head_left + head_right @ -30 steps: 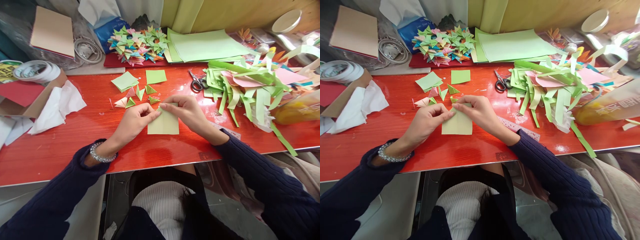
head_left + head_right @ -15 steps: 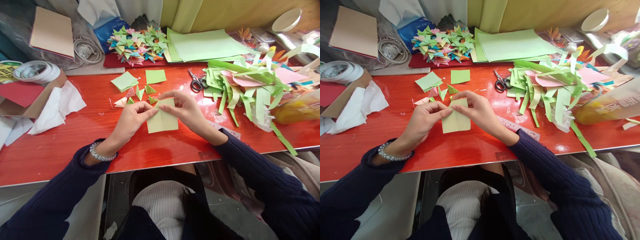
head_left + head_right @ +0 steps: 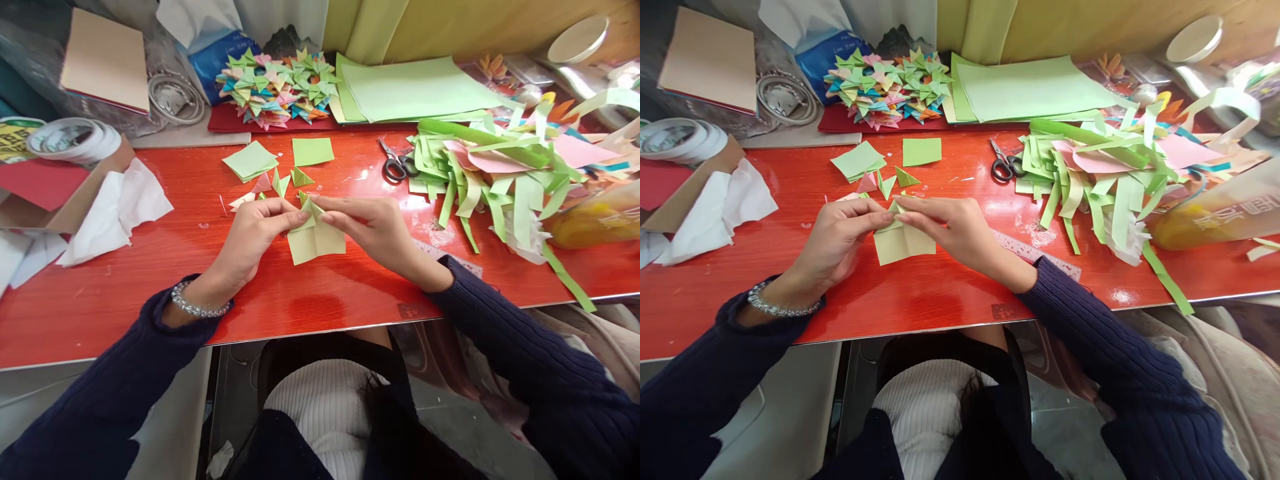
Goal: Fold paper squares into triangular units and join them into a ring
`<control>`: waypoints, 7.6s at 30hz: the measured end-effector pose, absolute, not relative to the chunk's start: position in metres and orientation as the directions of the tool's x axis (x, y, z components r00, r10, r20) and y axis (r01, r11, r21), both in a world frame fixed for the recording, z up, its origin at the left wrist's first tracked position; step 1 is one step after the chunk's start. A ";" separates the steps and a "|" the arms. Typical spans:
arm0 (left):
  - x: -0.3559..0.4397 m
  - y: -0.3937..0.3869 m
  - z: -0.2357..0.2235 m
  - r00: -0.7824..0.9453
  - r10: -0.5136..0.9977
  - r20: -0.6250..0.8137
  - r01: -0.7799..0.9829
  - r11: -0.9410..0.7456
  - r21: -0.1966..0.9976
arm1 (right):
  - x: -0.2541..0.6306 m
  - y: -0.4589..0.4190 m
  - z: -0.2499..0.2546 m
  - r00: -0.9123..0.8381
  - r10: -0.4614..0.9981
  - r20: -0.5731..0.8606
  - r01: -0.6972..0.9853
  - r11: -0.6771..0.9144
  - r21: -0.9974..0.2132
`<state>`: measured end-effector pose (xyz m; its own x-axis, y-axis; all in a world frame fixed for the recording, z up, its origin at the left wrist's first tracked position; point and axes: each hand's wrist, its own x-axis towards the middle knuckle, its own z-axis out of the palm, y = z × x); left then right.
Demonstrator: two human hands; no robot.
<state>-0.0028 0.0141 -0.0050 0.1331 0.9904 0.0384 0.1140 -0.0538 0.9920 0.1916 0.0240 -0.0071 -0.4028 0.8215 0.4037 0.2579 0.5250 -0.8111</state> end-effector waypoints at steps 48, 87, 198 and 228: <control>-0.005 0.010 0.009 0.312 0.942 0.127 0.608 -0.300 0.735 | 0.190 0.028 0.001 -0.480 0.864 -0.153 0.251 -0.032 -0.968; 0.008 0.009 -0.003 0.103 0.994 0.044 0.129 -0.058 0.990 | 0.189 0.027 0.002 -0.363 0.931 -0.027 0.028 -0.018 -0.999; 0.007 0.008 -0.003 0.104 0.995 -0.008 0.021 0.006 1.000 | 0.188 0.027 0.005 -0.462 0.883 -0.080 0.034 -0.073 -0.997; 0.004 0.009 -0.002 0.074 0.995 0.059 -0.040 -0.057 0.998 | 0.193 0.024 0.005 -0.349 0.936 0.044 0.051 0.066 -0.997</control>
<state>0.0042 0.0089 -0.0019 0.0740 0.9955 0.0595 -0.0399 -0.0566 0.9976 0.1928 0.0240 0.0048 -0.3490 0.9361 0.0438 0.0509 0.0656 -0.9965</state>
